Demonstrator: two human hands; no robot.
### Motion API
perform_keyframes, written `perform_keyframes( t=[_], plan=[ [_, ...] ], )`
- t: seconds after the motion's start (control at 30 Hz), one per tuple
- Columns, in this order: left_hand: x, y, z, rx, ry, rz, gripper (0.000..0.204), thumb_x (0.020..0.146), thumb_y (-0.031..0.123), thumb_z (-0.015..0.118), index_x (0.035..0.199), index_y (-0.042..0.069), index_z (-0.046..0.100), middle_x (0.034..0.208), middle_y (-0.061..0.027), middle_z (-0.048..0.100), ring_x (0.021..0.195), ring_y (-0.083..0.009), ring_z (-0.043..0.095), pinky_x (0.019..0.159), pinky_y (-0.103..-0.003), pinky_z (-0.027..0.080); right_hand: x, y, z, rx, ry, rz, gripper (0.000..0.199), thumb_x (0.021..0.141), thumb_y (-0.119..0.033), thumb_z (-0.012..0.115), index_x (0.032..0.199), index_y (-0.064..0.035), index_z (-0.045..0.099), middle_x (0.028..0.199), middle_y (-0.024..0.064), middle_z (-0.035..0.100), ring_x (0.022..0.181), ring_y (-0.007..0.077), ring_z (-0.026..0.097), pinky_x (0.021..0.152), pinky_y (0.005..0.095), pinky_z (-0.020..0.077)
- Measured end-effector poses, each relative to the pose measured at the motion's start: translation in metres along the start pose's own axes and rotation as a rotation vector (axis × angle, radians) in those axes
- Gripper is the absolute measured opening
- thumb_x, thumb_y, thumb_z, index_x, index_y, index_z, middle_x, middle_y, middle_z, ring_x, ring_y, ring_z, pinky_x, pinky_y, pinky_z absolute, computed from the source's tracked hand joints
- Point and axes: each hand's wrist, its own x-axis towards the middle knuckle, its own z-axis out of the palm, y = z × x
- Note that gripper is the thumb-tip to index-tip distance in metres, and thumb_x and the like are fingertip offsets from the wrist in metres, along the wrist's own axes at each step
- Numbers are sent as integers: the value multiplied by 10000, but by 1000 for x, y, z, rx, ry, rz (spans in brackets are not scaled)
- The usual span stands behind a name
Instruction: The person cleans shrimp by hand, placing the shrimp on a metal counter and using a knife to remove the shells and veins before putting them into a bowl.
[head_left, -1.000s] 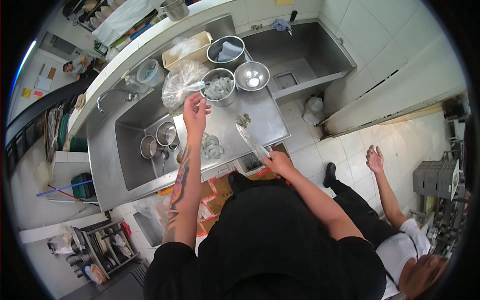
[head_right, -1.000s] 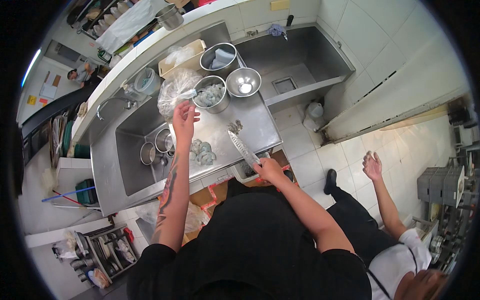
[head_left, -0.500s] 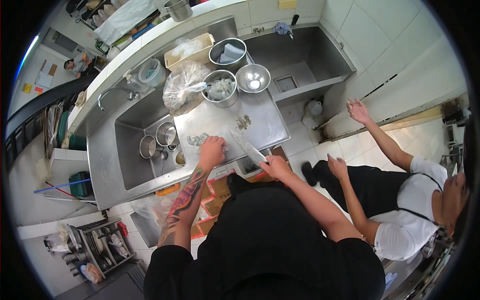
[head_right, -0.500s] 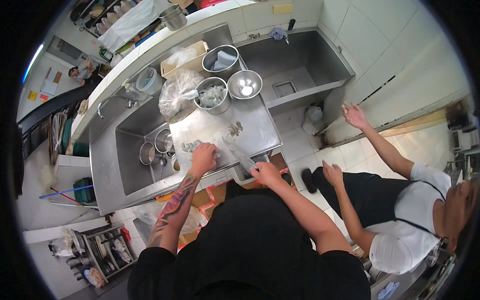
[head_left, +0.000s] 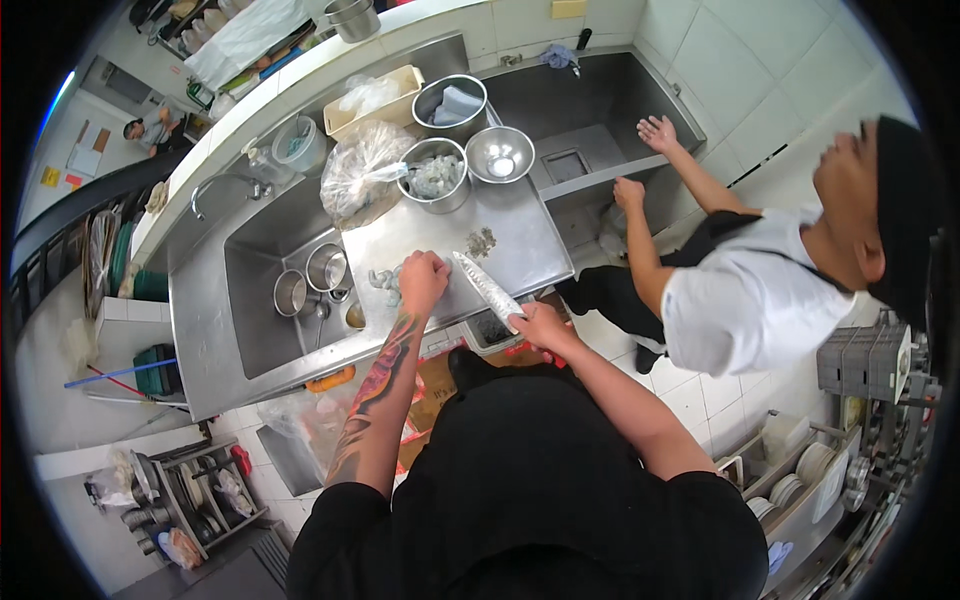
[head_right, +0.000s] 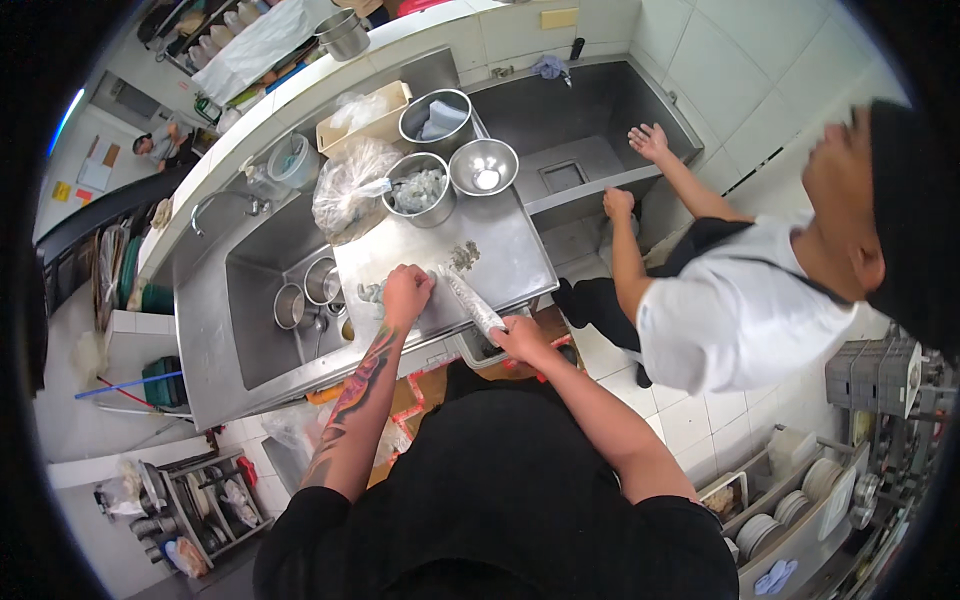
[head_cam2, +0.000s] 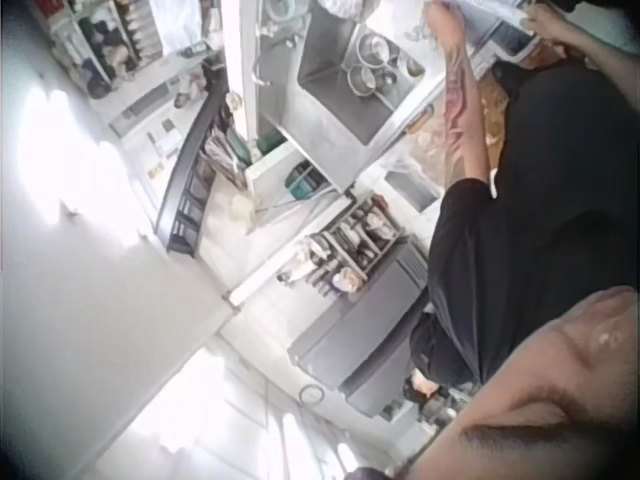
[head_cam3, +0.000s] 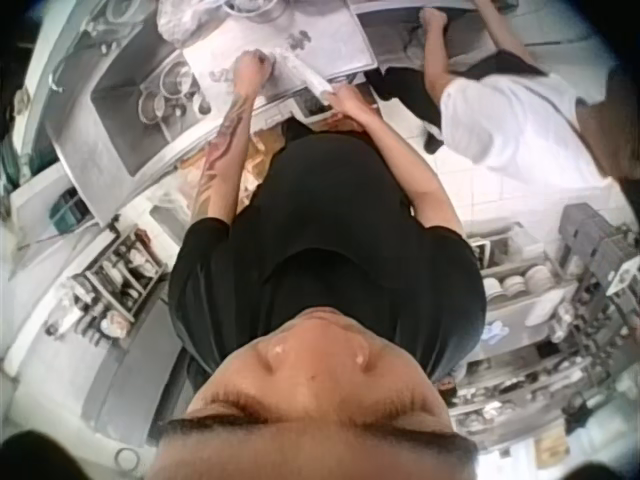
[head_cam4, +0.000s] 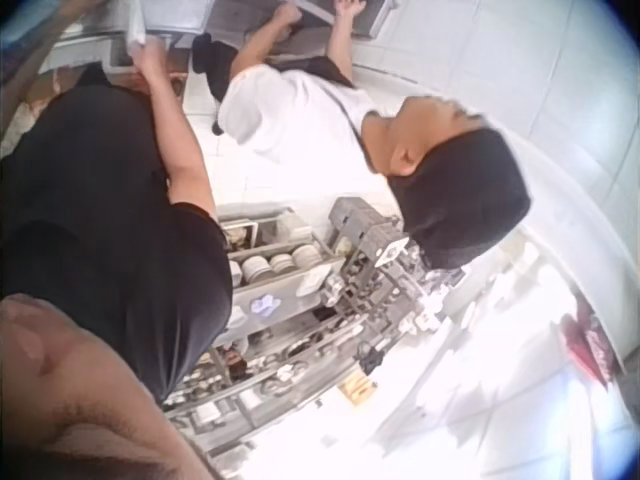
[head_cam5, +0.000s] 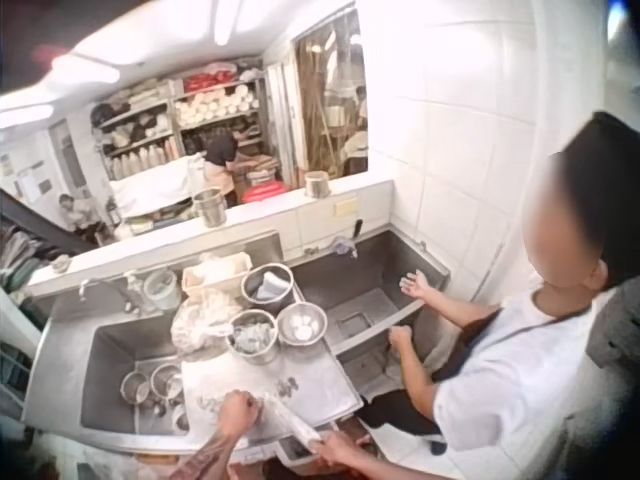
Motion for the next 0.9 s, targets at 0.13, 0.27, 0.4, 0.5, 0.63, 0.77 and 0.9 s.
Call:
perform_keyframes(
  t=[0.13,0.27,0.4,0.5,0.63,0.77,0.9],
  plan=[
    [-2,-11,10,-117,36,48,75,795,145,758,807,72,744,837,-140,706,812,-351,681,742,-471,549,0,-2,-1,-11,-29,60,398,962,-375,631,919,15,697,711,168,698,516,269,687,565,426,562],
    [-4,-16,15,-168,24,0,65,791,121,756,835,72,753,843,-140,708,808,-353,684,733,-466,547,23,20,11,-93,66,-106,406,968,-379,619,895,16,675,647,167,662,492,261,668,526,426,542],
    [-8,-13,11,-159,23,-22,98,823,92,758,912,58,783,863,-151,738,780,-314,727,738,-400,572,30,4,7,-43,-38,-76,404,968,-389,612,930,6,685,643,145,654,475,240,645,496,409,521],
    [-8,-15,14,-173,40,-38,102,833,86,757,927,63,787,868,-146,737,787,-308,729,739,-397,571,34,-3,9,-1,-18,-49,390,957,-379,620,957,5,690,655,131,658,476,226,642,488,398,514],
    [-7,-13,12,-125,46,-25,118,839,79,747,950,78,789,887,-135,725,801,-301,726,742,-396,566,40,-5,9,39,10,-30,373,949,-363,626,966,5,686,639,113,640,461,211,622,476,383,506],
    [-7,-11,11,-125,46,-19,126,840,73,738,956,87,786,890,-130,714,802,-302,718,737,-399,561,38,-7,5,78,-21,-23,366,946,-359,636,992,-1,694,636,95,625,450,197,601,468,368,498],
    [-8,-11,11,-174,84,-30,116,834,79,708,918,107,783,862,-131,697,798,-345,690,714,-441,544,29,-15,1,104,-43,-24,381,949,-363,638,1007,10,696,636,87,625,449,184,600,460,362,491]
  ],
)
